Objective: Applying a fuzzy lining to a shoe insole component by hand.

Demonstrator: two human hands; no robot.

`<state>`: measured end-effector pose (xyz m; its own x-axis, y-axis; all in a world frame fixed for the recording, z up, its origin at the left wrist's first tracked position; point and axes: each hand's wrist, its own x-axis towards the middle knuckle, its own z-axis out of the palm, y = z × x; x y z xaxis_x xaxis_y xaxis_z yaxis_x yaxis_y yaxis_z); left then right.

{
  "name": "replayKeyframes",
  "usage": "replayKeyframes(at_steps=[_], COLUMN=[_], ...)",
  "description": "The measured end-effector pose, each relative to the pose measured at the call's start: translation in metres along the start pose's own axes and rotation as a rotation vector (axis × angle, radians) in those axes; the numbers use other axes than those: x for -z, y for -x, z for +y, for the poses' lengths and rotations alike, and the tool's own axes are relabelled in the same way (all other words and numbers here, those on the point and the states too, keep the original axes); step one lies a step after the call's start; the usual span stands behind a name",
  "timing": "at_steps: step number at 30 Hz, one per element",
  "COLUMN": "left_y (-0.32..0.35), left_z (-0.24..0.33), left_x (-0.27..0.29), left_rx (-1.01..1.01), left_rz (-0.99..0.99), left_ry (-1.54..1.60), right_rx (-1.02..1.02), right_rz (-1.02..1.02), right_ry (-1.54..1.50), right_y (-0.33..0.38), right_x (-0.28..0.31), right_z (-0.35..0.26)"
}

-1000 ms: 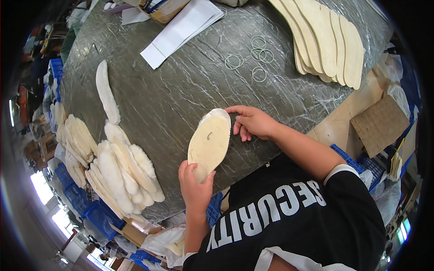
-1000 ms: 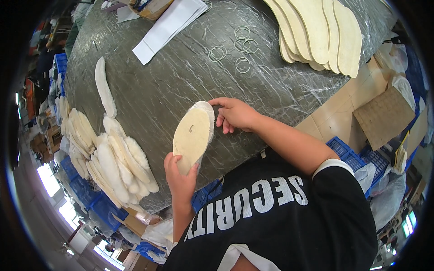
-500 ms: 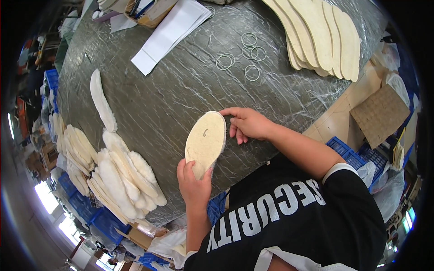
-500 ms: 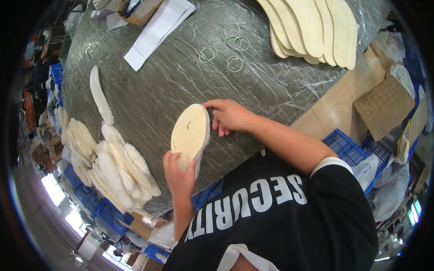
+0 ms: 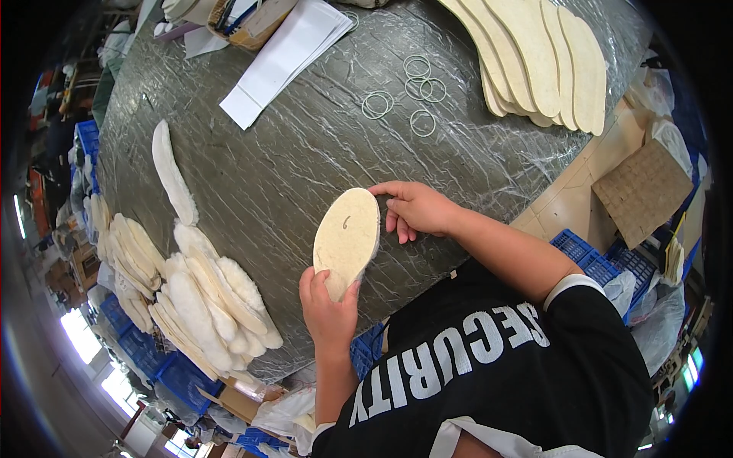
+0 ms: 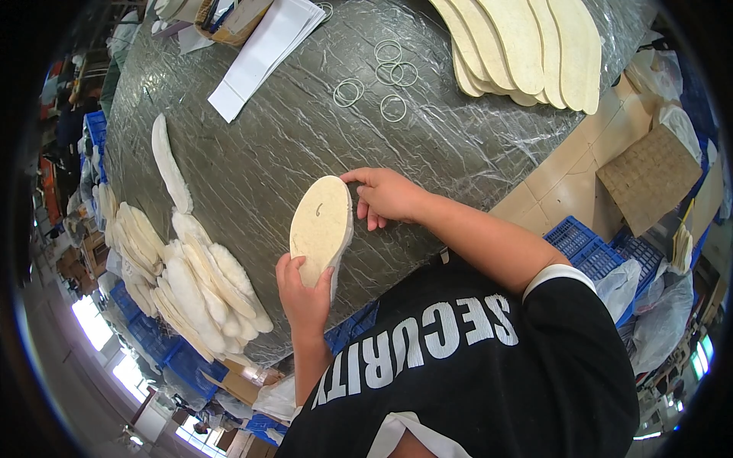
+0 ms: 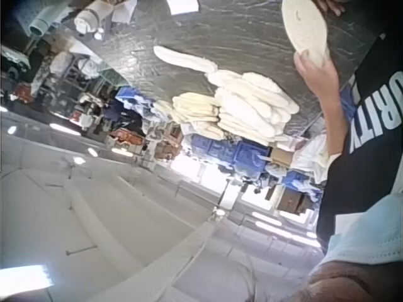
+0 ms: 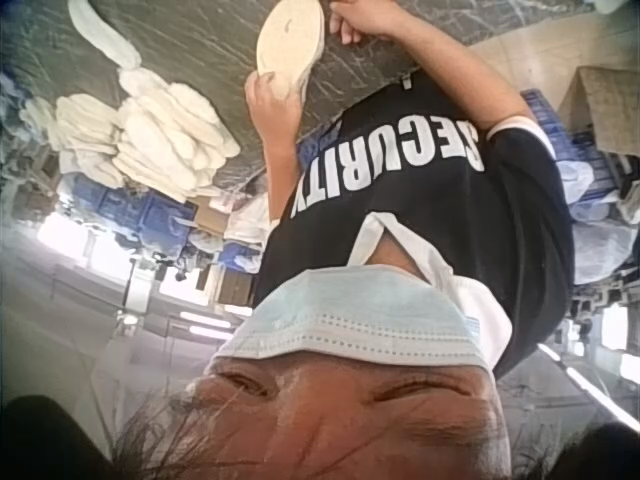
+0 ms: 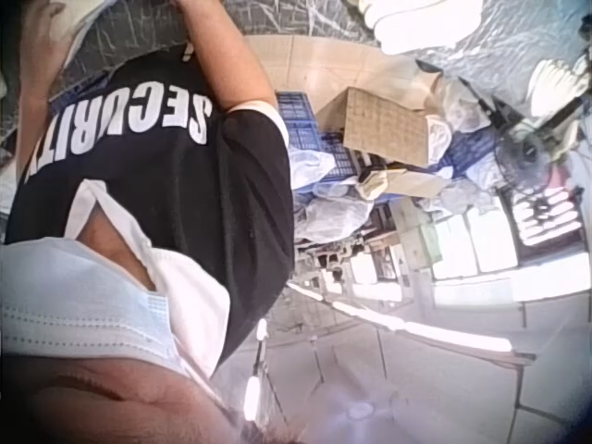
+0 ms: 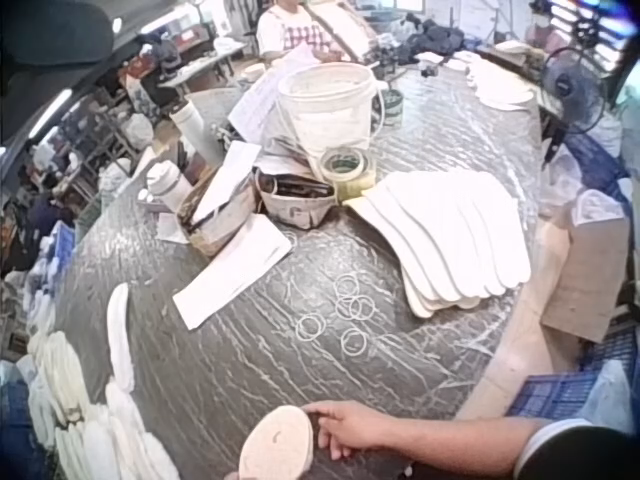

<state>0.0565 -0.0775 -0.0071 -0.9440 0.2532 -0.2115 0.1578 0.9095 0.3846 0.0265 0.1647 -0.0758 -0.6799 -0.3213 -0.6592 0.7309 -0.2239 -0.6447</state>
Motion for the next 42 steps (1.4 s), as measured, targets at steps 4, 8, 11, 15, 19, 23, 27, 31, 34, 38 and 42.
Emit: replayKeyframes(at_steps=[4, 8, 11, 15, 19, 23, 27, 31, 34, 38, 42], left_y=[-0.001, -0.003, -0.003, -0.004, -0.004, -0.005, -0.005, -0.004, -0.005, -0.003, -0.003], left_z=[0.000, 0.001, 0.001, 0.003, 0.000, -0.001, -0.002, -0.005, -0.005, -0.004, 0.001], left_x=[-0.001, 0.000, 0.000, -0.001, -0.003, -0.005, -0.008, -0.013, -0.015, -0.016, -0.013], left_rx=[-0.001, -0.009, -0.013, 0.001, -0.047, -0.047, -0.044, -0.057, -0.046, 0.004, 0.013], left_rz=[-0.001, -0.003, -0.005, -0.016, -0.019, -0.022, -0.023, -0.011, -0.008, 0.014, -0.019], left_ry=[-0.008, -0.006, -0.006, 0.001, -0.049, -0.041, -0.030, -0.038, -0.043, -0.022, 0.010], right_rx=[-0.006, 0.000, -0.001, 0.007, 0.006, 0.002, 0.001, 0.005, 0.032, 0.617, 0.946], right_rz=[-0.002, -0.005, -0.003, 0.003, 0.003, 0.003, -0.003, -0.002, 0.055, 0.337, 0.091], right_ry=[-0.004, -0.010, -0.007, -0.006, -0.020, -0.024, -0.020, -0.029, -0.060, 0.640, 1.219], right_y=[0.000, -0.001, -0.001, 0.000, 0.000, 0.000, 0.001, 0.000, 0.004, 0.008, 0.001], right_x=[0.000, 0.001, 0.000, 0.000, 0.000, 0.000, 0.000, 0.000, -0.005, -0.015, -0.038], right_z=[-0.001, 0.001, 0.001, 0.000, 0.000, 0.000, -0.001, 0.002, 0.001, -0.004, -0.021])
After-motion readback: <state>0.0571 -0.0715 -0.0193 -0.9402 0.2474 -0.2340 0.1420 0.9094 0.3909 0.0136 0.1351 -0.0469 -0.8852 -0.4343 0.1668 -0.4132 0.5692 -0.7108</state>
